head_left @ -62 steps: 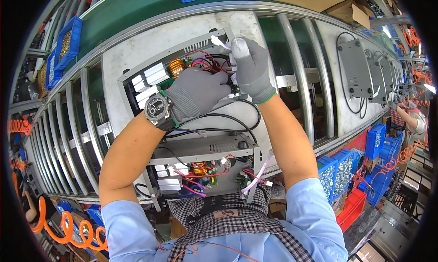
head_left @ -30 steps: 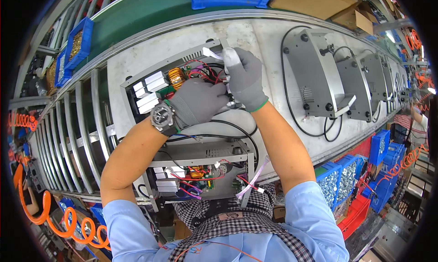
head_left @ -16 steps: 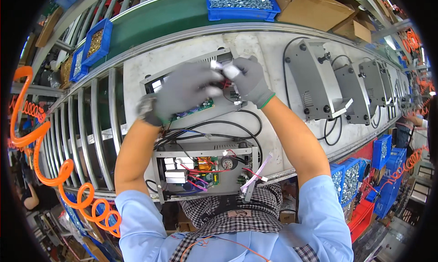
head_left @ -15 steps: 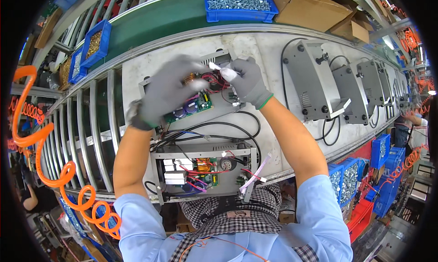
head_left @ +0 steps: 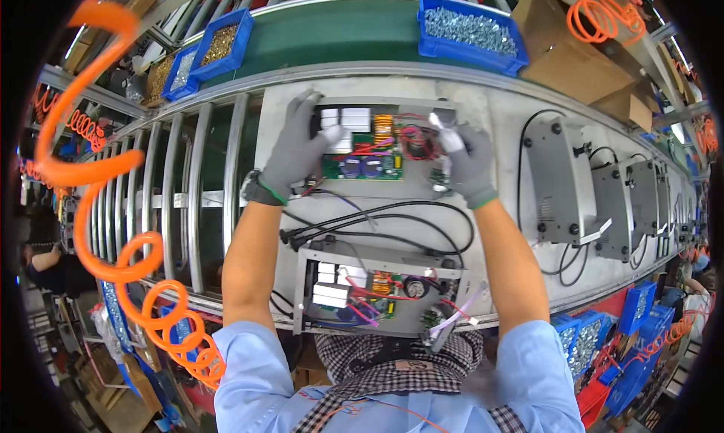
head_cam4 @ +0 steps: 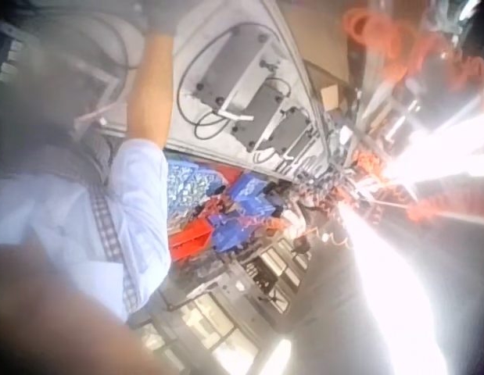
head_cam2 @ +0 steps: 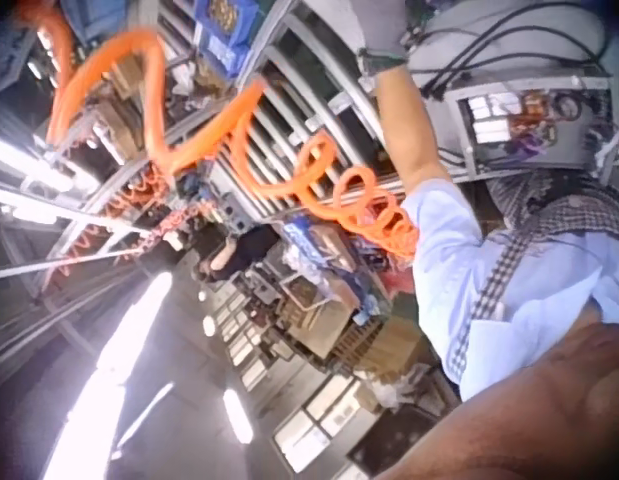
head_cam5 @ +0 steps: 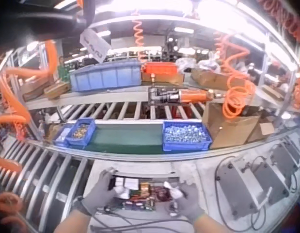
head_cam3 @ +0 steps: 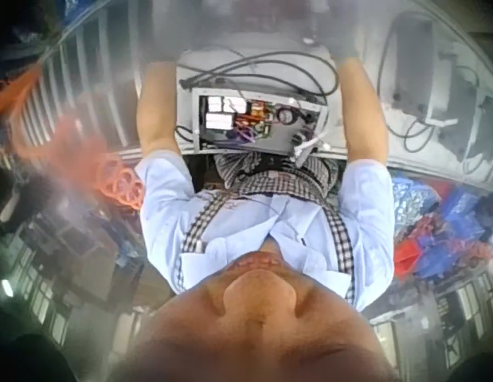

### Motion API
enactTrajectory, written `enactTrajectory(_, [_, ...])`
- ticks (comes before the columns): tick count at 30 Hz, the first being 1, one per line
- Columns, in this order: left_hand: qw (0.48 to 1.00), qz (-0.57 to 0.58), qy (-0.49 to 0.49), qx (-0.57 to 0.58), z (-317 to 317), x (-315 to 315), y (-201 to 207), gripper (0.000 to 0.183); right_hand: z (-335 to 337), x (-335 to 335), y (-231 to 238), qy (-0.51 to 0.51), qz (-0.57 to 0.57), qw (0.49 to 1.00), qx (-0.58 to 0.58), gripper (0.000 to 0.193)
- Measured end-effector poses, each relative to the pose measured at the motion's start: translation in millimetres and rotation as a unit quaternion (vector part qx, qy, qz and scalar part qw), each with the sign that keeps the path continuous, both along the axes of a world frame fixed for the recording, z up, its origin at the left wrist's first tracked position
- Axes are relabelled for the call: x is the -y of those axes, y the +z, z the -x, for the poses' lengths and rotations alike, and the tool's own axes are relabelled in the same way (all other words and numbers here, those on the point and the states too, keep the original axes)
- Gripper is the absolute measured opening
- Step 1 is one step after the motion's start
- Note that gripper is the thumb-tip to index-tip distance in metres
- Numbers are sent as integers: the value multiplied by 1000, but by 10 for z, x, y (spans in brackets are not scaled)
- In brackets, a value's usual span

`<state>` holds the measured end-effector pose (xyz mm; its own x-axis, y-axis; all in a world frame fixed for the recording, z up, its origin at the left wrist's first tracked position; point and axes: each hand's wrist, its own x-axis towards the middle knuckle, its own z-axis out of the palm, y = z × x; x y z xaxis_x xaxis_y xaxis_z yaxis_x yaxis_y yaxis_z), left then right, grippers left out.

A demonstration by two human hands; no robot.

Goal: The person uses a pneumatic screwdriver to fasten screws into a metal housing on a workbench. They then connect various colored wires to circuit boards inside the housing, organizing and securing the connections by hand.

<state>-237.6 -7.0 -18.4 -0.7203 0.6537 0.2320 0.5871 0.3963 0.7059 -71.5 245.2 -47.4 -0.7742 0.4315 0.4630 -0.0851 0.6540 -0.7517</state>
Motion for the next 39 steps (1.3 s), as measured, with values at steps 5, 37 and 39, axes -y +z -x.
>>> enactTrajectory(5, [991, 75, 17, -108, -315, -60, 116, 62, -144, -42, 254, 0, 7, 998, 68, 32])
enactTrajectory(37, [945, -136, -252, 155, -236, -992, 234, 13, -34, 311, 661, 25, 61, 986, 151, 16])
enactTrajectory(39, [916, -157, -219, 296, -240, -980, 166, 13, 9, 333, 670, 34, 172, 975, 140, 16])
